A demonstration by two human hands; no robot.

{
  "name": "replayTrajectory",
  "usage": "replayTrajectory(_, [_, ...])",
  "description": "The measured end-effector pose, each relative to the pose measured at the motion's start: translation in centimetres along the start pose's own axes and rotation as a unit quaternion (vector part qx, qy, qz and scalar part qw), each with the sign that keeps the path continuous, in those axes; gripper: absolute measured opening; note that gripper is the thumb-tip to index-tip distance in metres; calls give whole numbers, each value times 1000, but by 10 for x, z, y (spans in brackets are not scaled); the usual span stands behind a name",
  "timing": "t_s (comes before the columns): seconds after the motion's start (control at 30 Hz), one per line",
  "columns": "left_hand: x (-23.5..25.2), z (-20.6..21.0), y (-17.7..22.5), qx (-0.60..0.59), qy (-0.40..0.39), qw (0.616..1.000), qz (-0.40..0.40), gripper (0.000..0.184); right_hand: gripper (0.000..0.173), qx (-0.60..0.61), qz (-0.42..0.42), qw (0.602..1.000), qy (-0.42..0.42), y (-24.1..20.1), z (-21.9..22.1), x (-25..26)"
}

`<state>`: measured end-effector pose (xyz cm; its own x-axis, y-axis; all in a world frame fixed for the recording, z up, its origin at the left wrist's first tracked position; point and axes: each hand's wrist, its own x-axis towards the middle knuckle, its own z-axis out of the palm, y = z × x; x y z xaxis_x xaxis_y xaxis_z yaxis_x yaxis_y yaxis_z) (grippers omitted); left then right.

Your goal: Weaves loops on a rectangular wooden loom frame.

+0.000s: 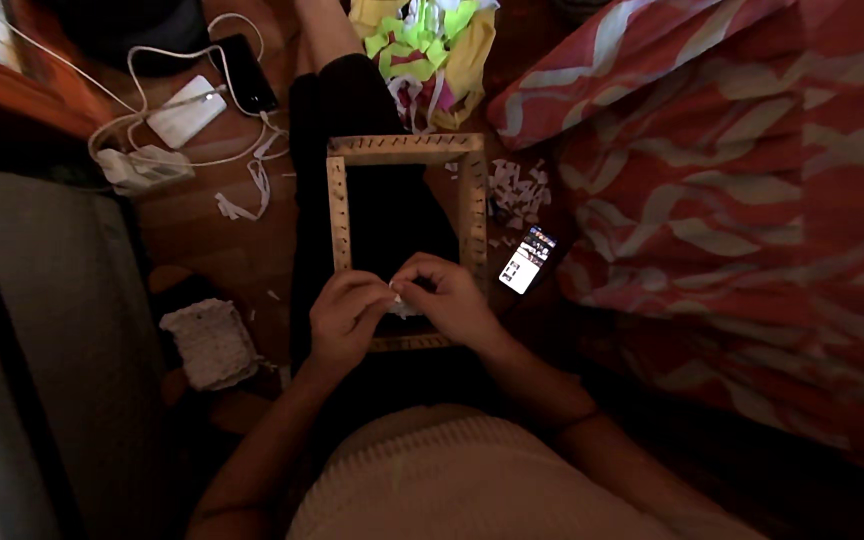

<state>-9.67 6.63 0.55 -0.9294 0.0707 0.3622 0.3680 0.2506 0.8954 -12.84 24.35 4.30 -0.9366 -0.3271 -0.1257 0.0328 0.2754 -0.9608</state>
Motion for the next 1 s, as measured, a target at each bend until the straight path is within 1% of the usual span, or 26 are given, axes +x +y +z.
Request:
replayTrajectory(0.13, [1,0,-6,-19,-19,1000,-2,12,11,-36,-15,999,15,2,3,-1])
replayTrajectory(0.3, [1,1,-4,-41,-28,998,-45,8,12,-58,-29,998,-15,2,-4,0])
replayTrajectory(0.4, [1,3,3,-39,-3,995,-92,4,11,-114,-79,990,-20,6,-6,1])
replayTrajectory(0.47, [2,3,7,-28,11,992,-119,5,12,-172,-122,977,-10,6,-5,2])
replayTrajectory(0.53, [4,1,8,-33,14,990,-136,6,13,-209,-144,967,-3,5,-5,3])
replayTrajectory(0.63, [4,-1,5,-48,1,994,-100,5,14,-218,-157,963,10,8,-6,3])
replayTrajectory(0.77, [4,0,2,-67,-12,995,-75,3,14,-179,-117,977,-3,6,-3,3])
replayTrajectory(0.87, [3,1,2,-47,-4,996,-72,3,12,-164,-97,982,-9,4,-2,2])
replayTrajectory(1.0, [3,1,3,-19,-8,996,-83,5,11,-191,-105,976,-15,5,-2,4])
